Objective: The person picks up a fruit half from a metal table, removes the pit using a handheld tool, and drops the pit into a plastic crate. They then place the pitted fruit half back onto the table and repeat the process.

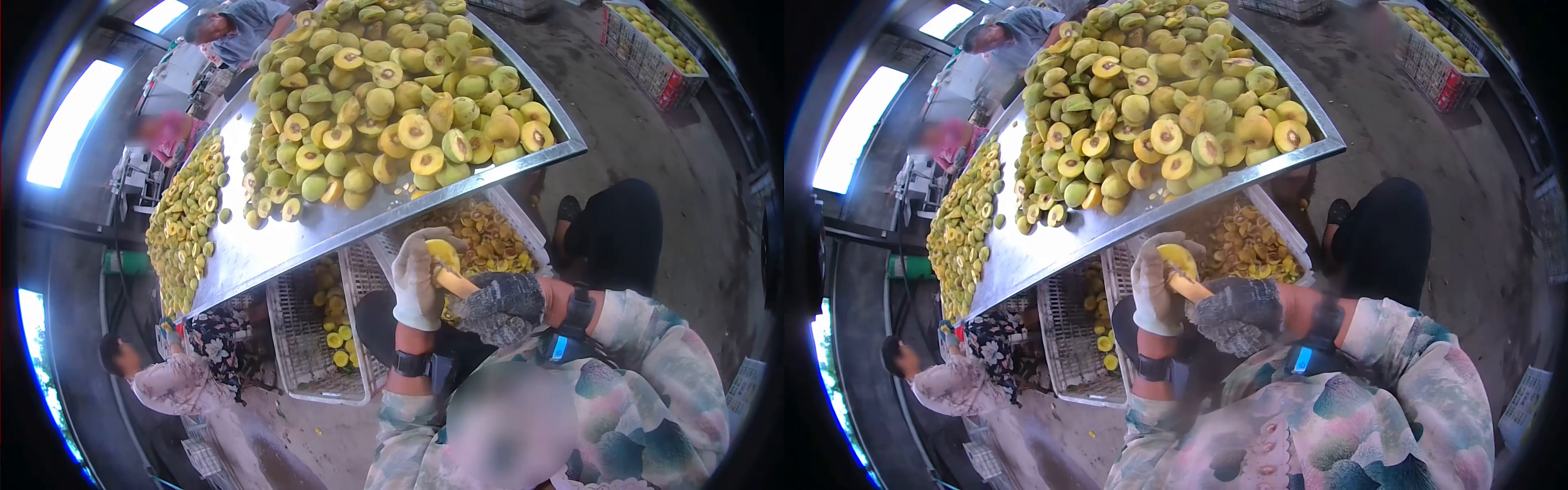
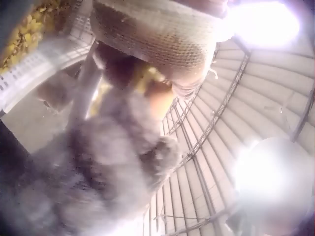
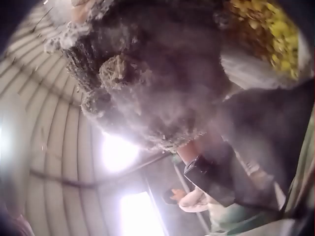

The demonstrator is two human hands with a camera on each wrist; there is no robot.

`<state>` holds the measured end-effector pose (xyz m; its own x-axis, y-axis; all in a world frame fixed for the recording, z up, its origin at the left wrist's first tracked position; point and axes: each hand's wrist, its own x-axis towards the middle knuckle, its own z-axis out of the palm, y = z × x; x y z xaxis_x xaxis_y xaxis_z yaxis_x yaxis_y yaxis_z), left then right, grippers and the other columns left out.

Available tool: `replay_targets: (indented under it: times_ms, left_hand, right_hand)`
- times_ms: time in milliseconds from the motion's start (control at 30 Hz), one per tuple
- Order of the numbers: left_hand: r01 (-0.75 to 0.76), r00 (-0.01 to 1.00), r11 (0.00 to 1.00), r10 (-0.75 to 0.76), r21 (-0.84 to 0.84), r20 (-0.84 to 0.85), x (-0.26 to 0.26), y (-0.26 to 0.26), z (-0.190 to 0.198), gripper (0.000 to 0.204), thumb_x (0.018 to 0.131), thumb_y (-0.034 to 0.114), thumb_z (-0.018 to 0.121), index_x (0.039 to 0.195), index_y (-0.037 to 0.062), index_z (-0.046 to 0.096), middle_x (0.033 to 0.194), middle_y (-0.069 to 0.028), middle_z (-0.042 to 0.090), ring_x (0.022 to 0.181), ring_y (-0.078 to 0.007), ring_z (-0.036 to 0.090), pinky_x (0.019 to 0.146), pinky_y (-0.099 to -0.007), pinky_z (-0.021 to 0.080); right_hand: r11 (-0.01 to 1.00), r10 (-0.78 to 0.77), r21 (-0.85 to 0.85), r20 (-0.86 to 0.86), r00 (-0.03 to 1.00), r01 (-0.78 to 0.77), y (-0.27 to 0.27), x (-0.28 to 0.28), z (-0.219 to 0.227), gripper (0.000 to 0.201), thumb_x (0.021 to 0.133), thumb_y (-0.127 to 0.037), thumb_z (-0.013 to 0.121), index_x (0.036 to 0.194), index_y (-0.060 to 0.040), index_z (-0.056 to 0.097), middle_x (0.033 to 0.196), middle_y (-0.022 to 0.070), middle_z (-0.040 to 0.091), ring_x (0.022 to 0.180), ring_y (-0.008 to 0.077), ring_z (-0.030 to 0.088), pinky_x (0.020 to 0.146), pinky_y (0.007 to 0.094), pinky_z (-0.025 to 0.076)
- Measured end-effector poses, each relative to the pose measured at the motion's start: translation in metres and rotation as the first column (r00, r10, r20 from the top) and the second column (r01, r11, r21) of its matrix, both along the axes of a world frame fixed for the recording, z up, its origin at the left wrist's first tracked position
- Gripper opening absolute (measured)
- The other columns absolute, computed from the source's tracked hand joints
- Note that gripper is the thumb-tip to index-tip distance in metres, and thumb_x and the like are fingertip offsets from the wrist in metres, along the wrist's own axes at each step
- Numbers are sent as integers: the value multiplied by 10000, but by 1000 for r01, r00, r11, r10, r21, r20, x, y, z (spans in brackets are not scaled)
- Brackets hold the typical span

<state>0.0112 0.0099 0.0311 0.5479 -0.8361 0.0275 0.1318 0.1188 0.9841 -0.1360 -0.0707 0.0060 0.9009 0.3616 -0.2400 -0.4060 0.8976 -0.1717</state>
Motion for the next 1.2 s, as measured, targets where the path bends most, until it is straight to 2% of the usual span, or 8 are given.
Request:
replay_targets:
  times_ms: [300, 367, 467, 733, 800, 900, 1033, 1200]
  left_hand:
    - [-83, 988, 992, 69, -95, -141, 1, 2, -22, 543, 902, 518, 437, 1037, -1, 523, 866, -177, 612, 604, -195, 569, 520, -279, 483]
    - [-174, 958, 982, 152, -70, -244, -3, -3, -15, 550, 892, 539, 440, 1029, 12, 522, 862, -165, 613, 599, -194, 568, 520, -276, 482]
    - [-446, 807, 895, 396, -12, -438, 11, -4, -15, 549, 873, 568, 453, 1008, 40, 526, 858, -140, 617, 586, -192, 568, 515, -273, 478]
    - [-834, 550, 538, 794, 120, 259, 111, 77, 23, 504, 824, 417, 620, 1157, 53, 520, 1083, -145, 588, 882, -270, 597, 762, -348, 501]
    - [-966, -101, 250, -114, -70, 988, 136, 84, 14, 622, 775, 365, 676, 1296, 114, 448, 1306, -190, 441, 1045, -361, 528, 886, -418, 448]
    - [-827, 154, 545, -9, 134, 988, 161, 38, 11, 667, 742, 367, 681, 1324, 171, 421, 1356, -225, 370, 1173, -397, 449, 952, -435, 394]
    - [-628, 248, 664, -324, 406, 913, 158, -46, 10, 685, 729, 330, 685, 1327, 152, 403, 1349, -211, 384, 1145, -357, 480, 921, -406, 428]
    - [-692, 327, 462, -484, 554, 812, 159, -97, -2, 580, 707, 308, 684, 1148, 60, 400, 1117, -221, 519, 993, -366, 562, 823, -435, 464]
  right_hand:
    - [926, -46, -363, 154, 987, 100, -3, 7, 12, 269, 900, -228, 552, 1113, -64, 545, 835, 33, 620, 698, 121, 600, 546, 237, 468]
    - [302, 153, -932, 256, 954, 201, -1, 27, 13, 297, 888, -207, 547, 1140, -51, 549, 1029, 131, 618, 937, 234, 597, 761, 328, 480]
    - [-441, 142, -809, 365, 920, 389, 17, 34, 2, 366, 826, -244, 563, 1126, -38, 525, 860, 168, 622, 795, 313, 616, 697, 392, 477]
    - [-244, 35, -919, -327, 944, -310, -23, 5, -93, 352, 745, -275, 606, 980, -13, 601, 898, 228, 627, 819, 360, 612, 730, 424, 470]
    - [183, 68, -914, -356, 932, -362, -26, 7, -77, 348, 752, -286, 601, 990, -33, 604, 924, 233, 623, 812, 366, 606, 741, 436, 467]
    - [-335, 394, -936, -36, 918, 107, -25, -1, -97, 334, 766, -301, 597, 975, -41, 612, 932, 225, 621, 795, 330, 613, 712, 420, 476]
    - [65, -18, -972, -226, 974, -224, -21, -9, -85, 342, 787, -329, 587, 1018, -79, 621, 927, 206, 629, 800, 329, 609, 734, 398, 475]
    - [-162, -76, -974, -146, 986, -157, -33, -21, -84, 382, 783, -321, 585, 1059, -58, 602, 899, 208, 638, 874, 344, 608, 772, 390, 460]
